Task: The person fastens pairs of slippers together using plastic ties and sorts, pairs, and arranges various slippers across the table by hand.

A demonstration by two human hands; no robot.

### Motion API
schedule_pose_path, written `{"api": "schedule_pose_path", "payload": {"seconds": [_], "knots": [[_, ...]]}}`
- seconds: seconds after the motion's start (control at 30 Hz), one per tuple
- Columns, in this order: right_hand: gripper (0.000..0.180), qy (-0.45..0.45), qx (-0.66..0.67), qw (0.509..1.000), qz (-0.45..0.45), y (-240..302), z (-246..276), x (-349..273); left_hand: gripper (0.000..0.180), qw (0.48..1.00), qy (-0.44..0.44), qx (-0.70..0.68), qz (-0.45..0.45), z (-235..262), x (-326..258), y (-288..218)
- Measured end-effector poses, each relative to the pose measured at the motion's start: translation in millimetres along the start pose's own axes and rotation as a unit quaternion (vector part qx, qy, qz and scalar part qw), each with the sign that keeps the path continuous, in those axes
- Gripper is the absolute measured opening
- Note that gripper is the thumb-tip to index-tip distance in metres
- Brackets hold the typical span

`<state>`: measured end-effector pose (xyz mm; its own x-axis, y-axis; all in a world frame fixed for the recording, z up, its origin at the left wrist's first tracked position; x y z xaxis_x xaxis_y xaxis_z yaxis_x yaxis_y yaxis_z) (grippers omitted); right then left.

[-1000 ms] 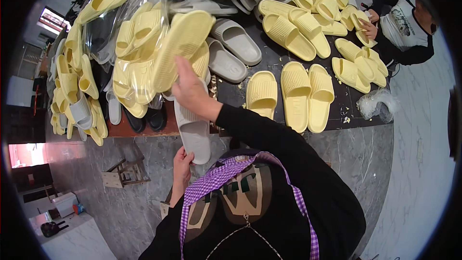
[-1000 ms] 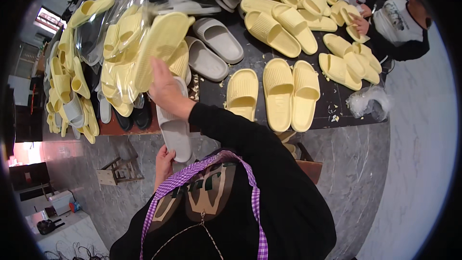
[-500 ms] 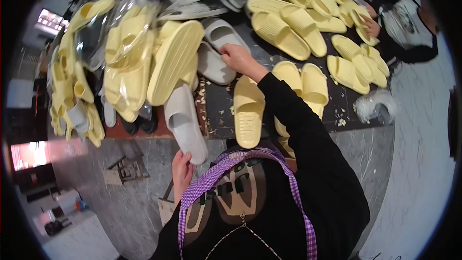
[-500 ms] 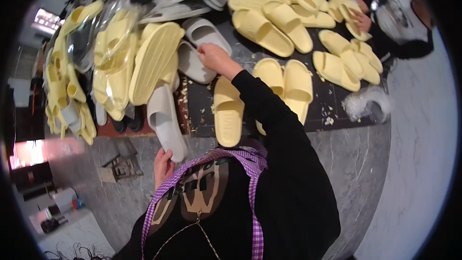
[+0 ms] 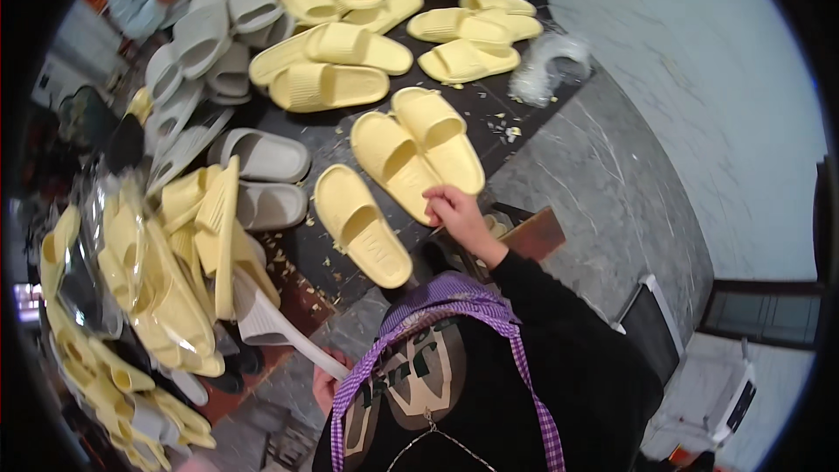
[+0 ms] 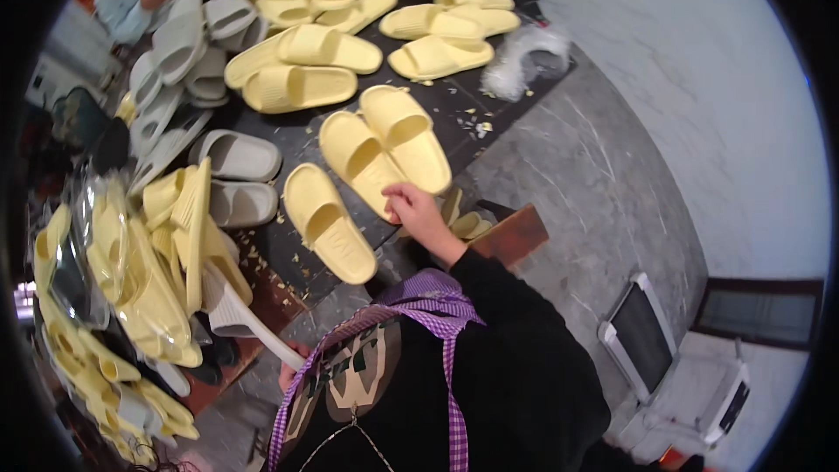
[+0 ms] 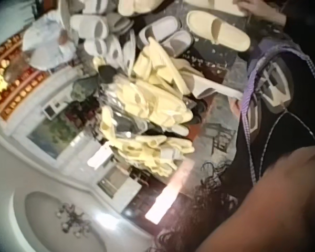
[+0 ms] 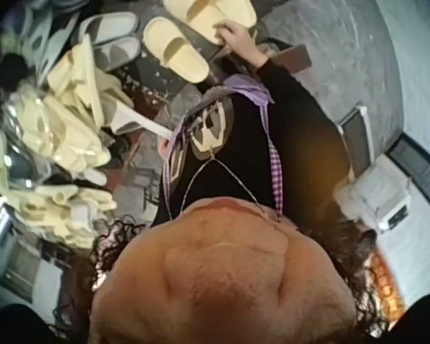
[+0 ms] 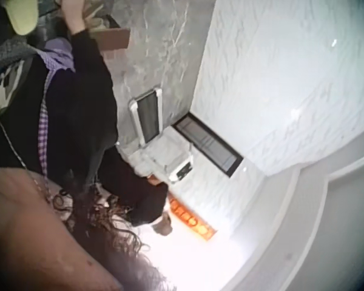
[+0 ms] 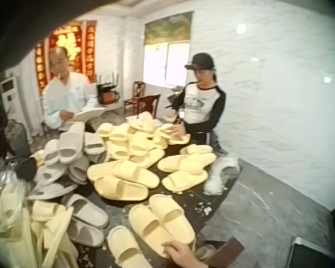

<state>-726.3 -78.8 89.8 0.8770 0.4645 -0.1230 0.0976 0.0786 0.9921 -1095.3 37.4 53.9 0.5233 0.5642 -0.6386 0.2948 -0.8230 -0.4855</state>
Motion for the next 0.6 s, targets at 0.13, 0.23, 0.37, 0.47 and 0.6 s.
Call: {"api": "schedule_pose_path", "payload": {"seconds": [0.13,0.23,0.37,0.47,0.6], "knots": [[0.020,-0.082,0.085,0.980,-0.162,-34.6,18.5,-72.2,0.038,0.999,0.023,0.046,0.013,-14.6,-1.9,17.6],[0.022,-0.049,0.122,0.971,-0.200,-35.5,14.1,-100.0,0.041,1.000,-0.020,-0.004,0.022,-49.3,-8.0,34.9],[0.025,0.029,0.102,0.972,-0.210,-40.8,36.1,-130.2,0.043,0.999,-0.005,0.029,0.013,-90.0,-25.0,70.8],[0.026,0.060,0.068,0.977,-0.192,-58.5,89.0,-131.8,0.046,0.993,0.029,0.108,0.028,-117.0,-41.6,103.3],[0.023,-0.040,-0.013,0.982,-0.186,-104.0,200.8,-171.0,0.049,0.990,0.058,0.128,0.018,-133.4,-45.3,153.3]]}}
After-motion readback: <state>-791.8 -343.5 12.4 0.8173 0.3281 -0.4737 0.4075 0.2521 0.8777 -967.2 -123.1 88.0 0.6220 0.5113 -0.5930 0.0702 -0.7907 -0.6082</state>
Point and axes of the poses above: each hand's wrist, its own x-axis towards the middle knuckle, its own z-axis out of the back of the hand, y = z × x, the point moved 1 cm from there along x, towards the middle knuckle, and after that the axes turned 14 degrees about -y, right-handed, at the moved point
